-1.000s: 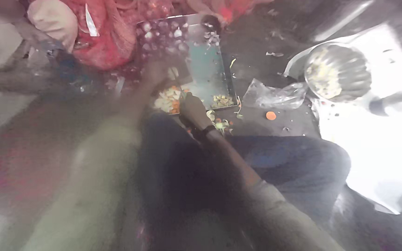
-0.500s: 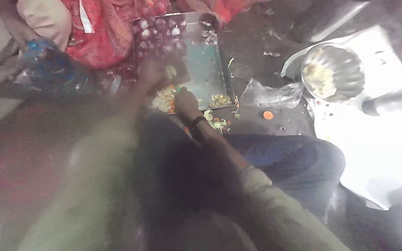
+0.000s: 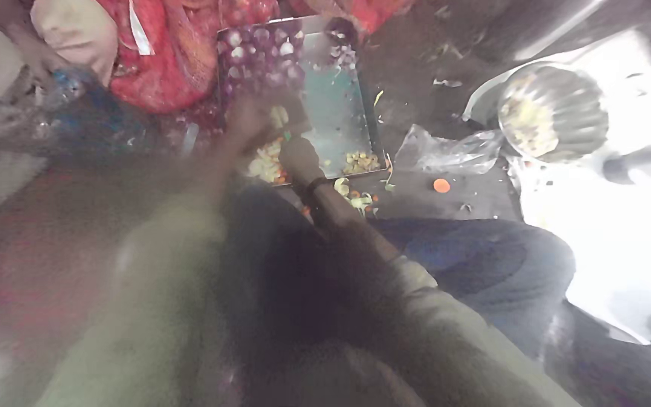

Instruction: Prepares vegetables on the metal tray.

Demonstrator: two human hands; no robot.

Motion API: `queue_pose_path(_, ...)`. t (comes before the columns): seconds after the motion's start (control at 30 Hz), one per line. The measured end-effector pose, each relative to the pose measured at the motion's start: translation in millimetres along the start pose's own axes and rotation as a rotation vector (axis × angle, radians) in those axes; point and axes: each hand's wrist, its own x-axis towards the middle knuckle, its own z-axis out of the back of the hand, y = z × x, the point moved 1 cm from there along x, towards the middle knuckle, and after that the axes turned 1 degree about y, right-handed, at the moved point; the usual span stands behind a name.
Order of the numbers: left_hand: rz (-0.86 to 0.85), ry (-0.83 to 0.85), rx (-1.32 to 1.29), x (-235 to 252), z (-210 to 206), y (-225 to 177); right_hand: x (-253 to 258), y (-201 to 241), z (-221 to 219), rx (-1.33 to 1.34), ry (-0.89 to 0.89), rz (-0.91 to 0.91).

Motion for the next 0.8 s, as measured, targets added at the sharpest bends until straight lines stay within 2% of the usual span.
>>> queue_pose_path(0.07, -0.019, 0.000, 0.021, -0.3, 0.7, -1.3, 3.8, 1.4, -0.4, -0.038, 0.006, -0.004)
queue_pose_path(0.17, -0.013, 0.014, 0.032, -1.3, 5.7, -5.8, 38.7, 7.2, -11.5, -0.130, 0.035, -0.047)
queue_pose_path(0.23, -0.021, 0.011, 0.029, -1.5, 8.8, -10.1, 4.5, 14.1, 3.4, -0.067, 0.082, -0.062)
queue_pose_path(0.33, -0.019, 0.023, 0.038, -1.8, 8.0, -10.6, -43.4, -3.1, 8.9, -0.007, 0.066, -0.041)
queue_pose_path(0.47, -0.026, 0.012, 0.046, -3.1, 7.9, -9.0, -28.0, 20.7, 9.2, -0.038, 0.062, -0.080)
queue_pose_path(0.6, -0.021, 0.006, 0.047, 0.0, 7.1, -7.6, -28.7, 2.9, 1.7, -0.058, 0.047, -0.051)
queue_pose_path(0.7, -0.005, 0.007, 0.044, -1.6, 6.5, -6.9, -1.3, 16.2, -1.4, -0.089, 0.088, -0.074)
queue_pose_path(0.8, 0.005, 0.016, 0.073, -1.0, 3.0, -6.5, 60.9, 0.7, -28.7, -0.218, 0.085, -0.045)
